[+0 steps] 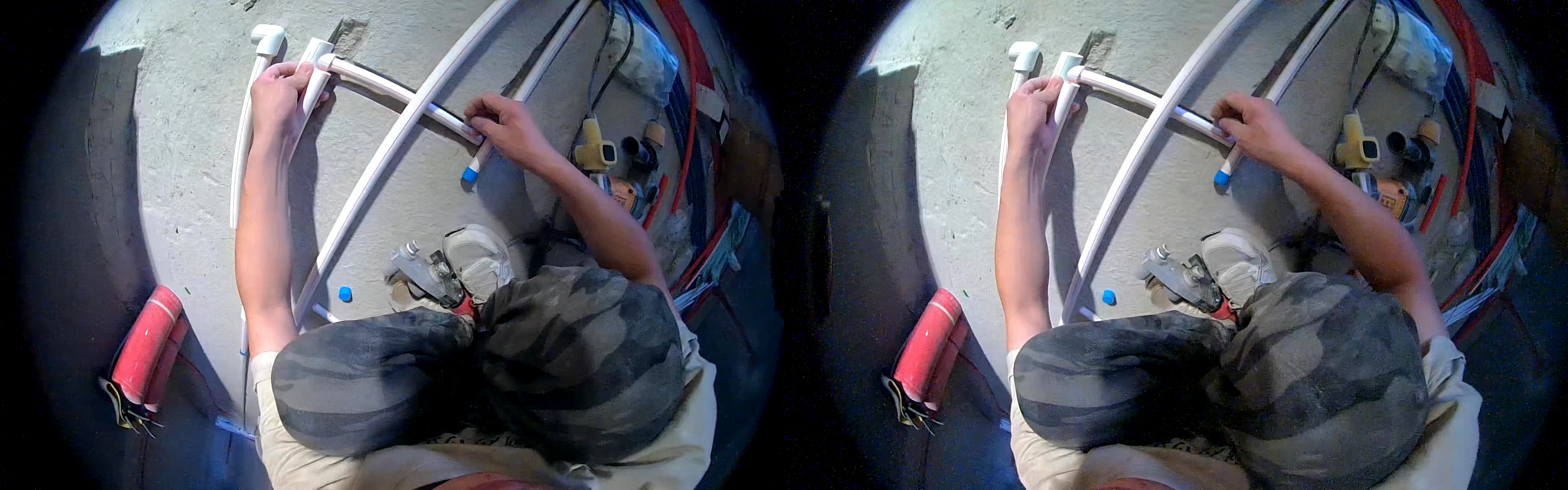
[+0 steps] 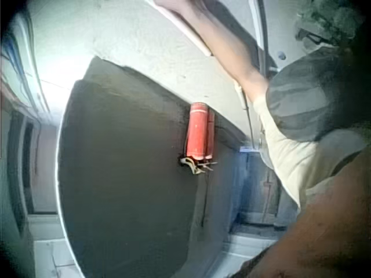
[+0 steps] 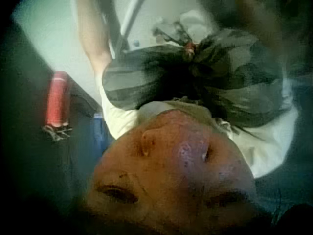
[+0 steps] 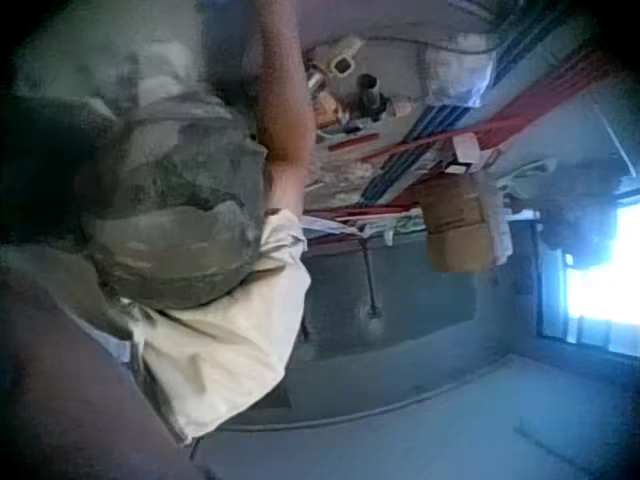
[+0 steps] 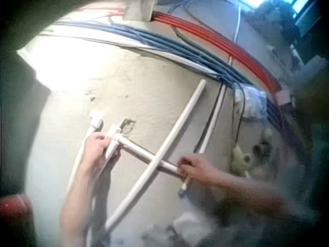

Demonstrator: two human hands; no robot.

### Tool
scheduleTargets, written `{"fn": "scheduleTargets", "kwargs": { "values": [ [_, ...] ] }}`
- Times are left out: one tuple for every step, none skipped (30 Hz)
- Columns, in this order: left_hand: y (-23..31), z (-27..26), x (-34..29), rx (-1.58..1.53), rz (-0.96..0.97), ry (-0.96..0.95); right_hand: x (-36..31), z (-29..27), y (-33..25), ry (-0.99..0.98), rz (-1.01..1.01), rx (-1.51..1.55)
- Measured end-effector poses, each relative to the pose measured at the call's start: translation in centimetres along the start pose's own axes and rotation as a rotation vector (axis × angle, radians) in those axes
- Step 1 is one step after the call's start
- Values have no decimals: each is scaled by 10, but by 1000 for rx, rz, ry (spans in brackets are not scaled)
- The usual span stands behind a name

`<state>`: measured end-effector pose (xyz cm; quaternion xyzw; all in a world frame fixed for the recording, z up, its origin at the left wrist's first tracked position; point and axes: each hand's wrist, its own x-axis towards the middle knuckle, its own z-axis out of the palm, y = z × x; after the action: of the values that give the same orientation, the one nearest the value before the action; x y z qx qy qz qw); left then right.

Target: The person assembles a white PVC pipe structure on the floor. They use a utility knife to trim a pipe end and a red pipe fusion tool to heat and join pipe sections and fittings together.

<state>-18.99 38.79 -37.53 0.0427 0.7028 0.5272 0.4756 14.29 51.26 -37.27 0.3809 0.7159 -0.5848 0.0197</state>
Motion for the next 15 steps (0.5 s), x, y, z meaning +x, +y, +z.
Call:
{"fn": "scheduleTargets", "kwargs": {
  "values": [
    [-1,0,1,-15,-9,-6,-7,-1,-1,74,-51,-113],
    [-1,-1,2,10,-1,3,-11,-2,-3,138,-100,-235],
    [-1,-1,3,25,-1,7,-14,-5,-4,190,-238,-375],
    [-1,-1,3,35,-8,9,-17,-8,-7,207,-259,-512],
    [-1,-1,4,49,-9,16,-18,-12,-10,225,-281,-649],
    [0,-1,4,51,-9,14,-18,-16,-13,246,-311,-782],
    [1,0,3,45,-10,10,-18,-18,-16,176,-225,-830],
    [1,0,2,37,-22,13,-17,-19,-19,107,-146,-873],
    [2,1,1,13,-24,5,-16,-18,-21,43,-76,-912],
    [3,1,0,-2,-13,-8,-15,-16,-24,-15,-24,-940],
    [4,2,-2,-14,-15,-6,-14,-11,-26,-70,21,-963],
    [4,2,-4,-28,-13,-7,-13,-6,-27,-121,50,-976],
    [5,3,-5,-52,-28,7,-13,-1,-28,-119,44,-998],
    [6,3,-6,-23,-30,3,-13,4,-28,-111,27,-1010],
    [6,3,-6,-27,-30,5,-13,7,-27,-109,23,-1030]
  ]
}}
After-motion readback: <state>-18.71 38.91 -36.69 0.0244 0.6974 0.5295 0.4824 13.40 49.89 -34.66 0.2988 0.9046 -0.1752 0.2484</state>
